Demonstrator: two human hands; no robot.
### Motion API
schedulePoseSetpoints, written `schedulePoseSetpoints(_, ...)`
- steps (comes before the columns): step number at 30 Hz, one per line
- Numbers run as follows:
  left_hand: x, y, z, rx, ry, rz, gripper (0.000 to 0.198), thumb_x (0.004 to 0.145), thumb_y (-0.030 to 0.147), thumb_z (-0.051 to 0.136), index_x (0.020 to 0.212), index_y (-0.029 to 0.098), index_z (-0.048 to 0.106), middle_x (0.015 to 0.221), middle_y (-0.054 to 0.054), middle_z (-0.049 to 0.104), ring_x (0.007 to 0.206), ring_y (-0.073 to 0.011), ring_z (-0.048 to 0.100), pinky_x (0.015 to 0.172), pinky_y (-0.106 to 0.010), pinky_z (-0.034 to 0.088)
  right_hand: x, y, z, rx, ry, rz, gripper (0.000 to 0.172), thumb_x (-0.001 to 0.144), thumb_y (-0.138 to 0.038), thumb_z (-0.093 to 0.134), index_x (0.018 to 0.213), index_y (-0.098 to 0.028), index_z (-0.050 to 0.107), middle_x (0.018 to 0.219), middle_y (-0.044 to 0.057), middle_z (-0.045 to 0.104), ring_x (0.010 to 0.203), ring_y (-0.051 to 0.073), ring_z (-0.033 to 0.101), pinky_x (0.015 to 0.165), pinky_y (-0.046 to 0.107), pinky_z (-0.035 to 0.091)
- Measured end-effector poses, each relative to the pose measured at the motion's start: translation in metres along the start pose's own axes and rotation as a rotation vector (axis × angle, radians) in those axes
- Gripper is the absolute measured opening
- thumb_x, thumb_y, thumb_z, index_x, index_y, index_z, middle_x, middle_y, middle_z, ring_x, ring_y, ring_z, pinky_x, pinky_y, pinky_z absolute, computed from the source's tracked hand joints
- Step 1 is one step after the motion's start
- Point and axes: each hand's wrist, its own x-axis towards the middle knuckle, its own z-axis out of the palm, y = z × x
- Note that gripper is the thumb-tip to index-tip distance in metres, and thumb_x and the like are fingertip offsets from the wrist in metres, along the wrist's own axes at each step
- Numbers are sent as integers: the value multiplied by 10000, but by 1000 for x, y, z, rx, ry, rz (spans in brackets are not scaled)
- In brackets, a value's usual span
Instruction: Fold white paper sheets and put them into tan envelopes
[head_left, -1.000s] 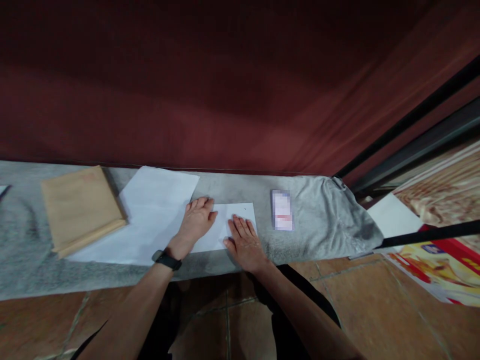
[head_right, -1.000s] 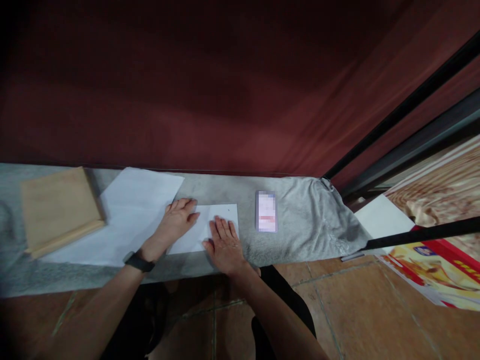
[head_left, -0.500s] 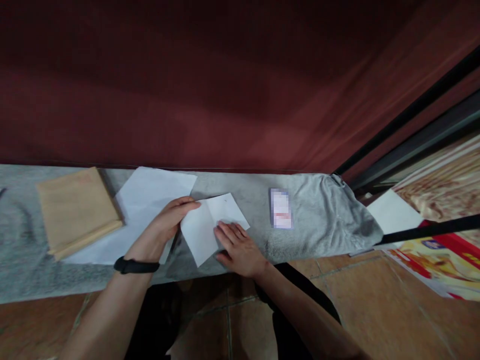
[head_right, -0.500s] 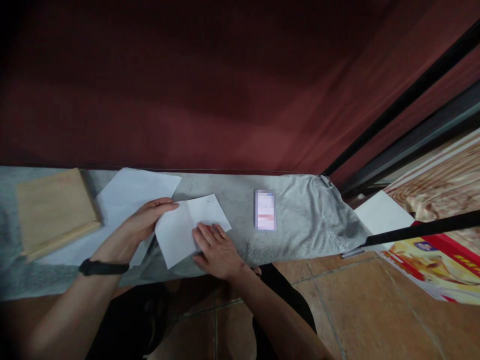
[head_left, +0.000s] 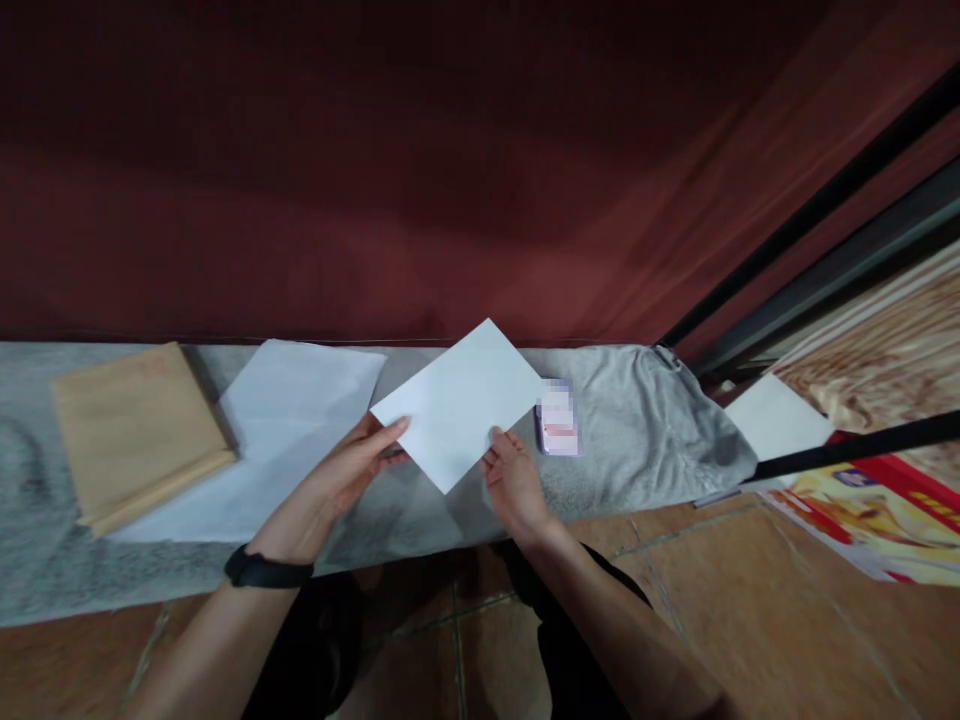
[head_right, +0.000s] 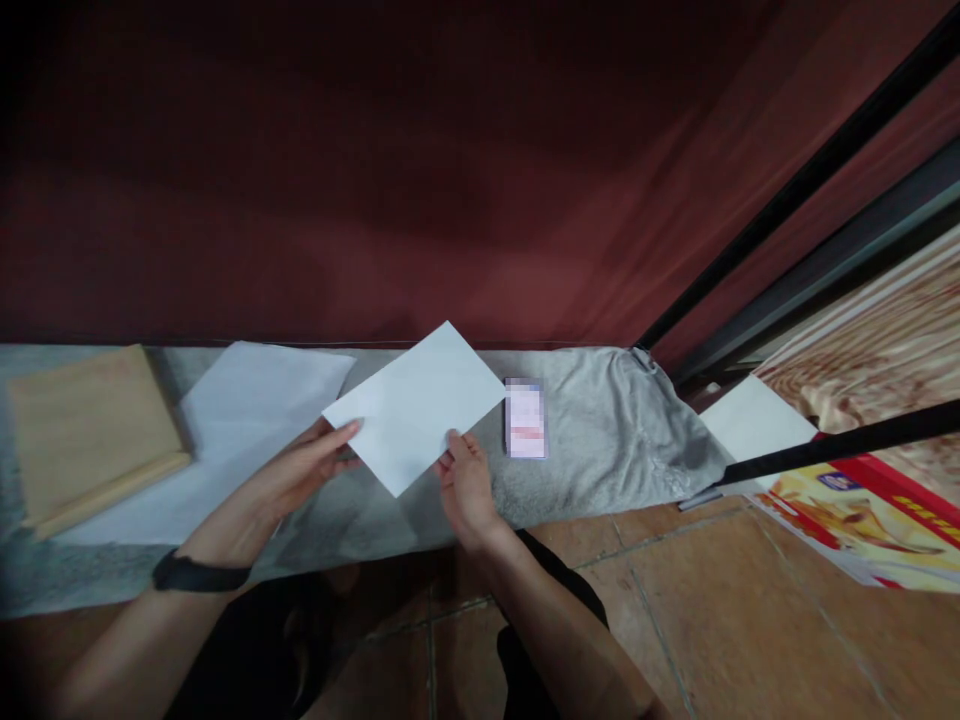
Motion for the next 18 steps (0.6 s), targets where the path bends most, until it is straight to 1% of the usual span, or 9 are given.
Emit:
schedulePoseSetpoints(2,1,-8,-2,20,-13,-42,574,626,352,893,1135,194,681,1135,-92,755,963,-230,719,778,-327,584,-1,1,-4,62,-2,81,227,822,-402,668,945,-245,560,1126,90,752,978,216,749,829,347,621)
schedulePoseSetpoints(4,6,-11,-9,40,7,-53,577,572,300,896,1100,181,695,1053,-82,768,878,-206,717,725,-294,558,-5,-1,-10,29,-85,203,224,826,-379,689,952,-217,598,1080,97,767,926,207,754,829,344,618)
schedulePoseSetpoints(7,13,-5,-23,138,40,-11,581,561,285,844,1109,171,690,949,-57,768,802,-193,690,649,-263,495,-17,-10,-17,-137,-422,499,286,871,-425,685,968,-156,680,999,107,786,816,186,751,800,341,611)
schedulePoseSetpoints(10,15,1,-32,294,-48,-5,579,574,280,780,1130,153,679,849,-28,747,742,-187,647,604,-252,430,-25,-18,-21,-211,-792,685,434,851,-535,722,1020,-136,726,1027,126,789,833,194,751,803,358,607)
schedulePoseSetpoints(12,14,0,-35,366,-115,-14,617,596,278,733,1192,141,651,830,-16,732,730,-186,631,598,-253,416,-24,-19,-21,-171,-859,601,469,849,-569,721,1048,-144,732,1075,130,781,869,197,747,836,368,601)
schedulePoseSetpoints(13,14,-3,-35,393,-124,-15,653,606,275,709,1239,138,625,823,-10,724,725,-187,629,595,-254,417,-21,-17,-20,-160,-816,497,457,870,-571,696,1053,-154,732,1093,124,776,881,194,741,852,370,597)
schedulePoseSetpoints(15,17,-10,-36,450,-105,0,734,622,258,657,1338,132,557,813,-2,714,725,-198,637,598,-264,439,-13,-12,-18,-233,-614,212,408,935,-550,606,1062,-182,728,1119,104,767,925,193,727,893,373,586)
schedulePoseSetpoints(17,23,-19,-38,550,-52,72,765,644,235,612,1395,128,514,804,-1,711,737,-213,654,630,-290,484,-3,-3,-15,-483,-385,-98,381,995,-499,507,1130,-212,718,1194,93,746,1063,211,697,985,395,553)
schedulePoseSetpoints(18,26,-22,-40,626,-8,130,763,658,221,595,1410,131,508,806,-3,714,749,-219,664,662,-306,507,1,1,-14,-654,-325,-231,376,1016,-454,475,1206,-220,699,1280,94,716,1176,221,658,1064,414,508)
